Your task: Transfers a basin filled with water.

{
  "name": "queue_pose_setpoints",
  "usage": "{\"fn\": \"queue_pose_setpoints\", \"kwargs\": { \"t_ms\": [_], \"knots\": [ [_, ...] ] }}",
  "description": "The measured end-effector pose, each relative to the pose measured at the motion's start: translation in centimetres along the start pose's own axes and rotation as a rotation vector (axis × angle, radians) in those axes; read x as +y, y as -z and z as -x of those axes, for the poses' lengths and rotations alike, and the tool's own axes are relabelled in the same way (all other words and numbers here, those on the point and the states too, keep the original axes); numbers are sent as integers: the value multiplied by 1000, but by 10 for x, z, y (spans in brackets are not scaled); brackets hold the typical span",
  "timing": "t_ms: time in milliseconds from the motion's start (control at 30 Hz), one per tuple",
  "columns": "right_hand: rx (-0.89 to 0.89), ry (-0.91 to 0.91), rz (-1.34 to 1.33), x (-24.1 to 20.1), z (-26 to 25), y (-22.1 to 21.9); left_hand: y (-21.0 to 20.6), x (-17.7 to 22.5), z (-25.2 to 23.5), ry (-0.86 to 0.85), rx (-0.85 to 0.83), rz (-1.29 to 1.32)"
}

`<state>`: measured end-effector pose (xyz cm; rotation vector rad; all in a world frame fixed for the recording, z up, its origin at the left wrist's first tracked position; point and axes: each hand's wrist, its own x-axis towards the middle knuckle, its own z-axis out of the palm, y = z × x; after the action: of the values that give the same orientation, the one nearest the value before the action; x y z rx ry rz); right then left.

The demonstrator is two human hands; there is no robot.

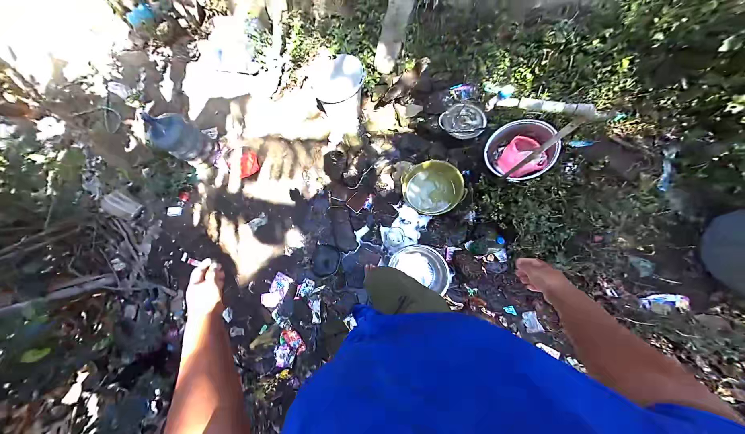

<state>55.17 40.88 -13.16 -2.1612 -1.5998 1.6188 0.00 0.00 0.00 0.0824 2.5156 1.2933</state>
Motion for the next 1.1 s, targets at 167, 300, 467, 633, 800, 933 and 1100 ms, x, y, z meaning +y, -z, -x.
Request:
{"fn": "queue_pose_setpoints", "kwargs": {
  "t_ms": [167,300,467,633,800,933,1100],
  "knots": [
    [232,-224,-257,-57,-79,20,-139,139,-125,-271,-251,62],
    [247,-286,-209,-148,-140,-13,-247,134,-218,-149,-568,-170],
    [-94,67,145,-261,-182,-68,-302,102,-292,248,-525,-280],
    [-171,163,27,-297,-174,-91,-354,132,-358,205,-694,-717],
    [100,-194,-407,-274,-193,-103,-476,177,-450,50,-903,-699],
    [356,-455,-775,-294,-202,-115,-629,286,-483,-150,-1100,-913],
    [243,-686,-577,-284,-253,-146,-788,340,-461,-334,-1270,-1009]
  ]
}}
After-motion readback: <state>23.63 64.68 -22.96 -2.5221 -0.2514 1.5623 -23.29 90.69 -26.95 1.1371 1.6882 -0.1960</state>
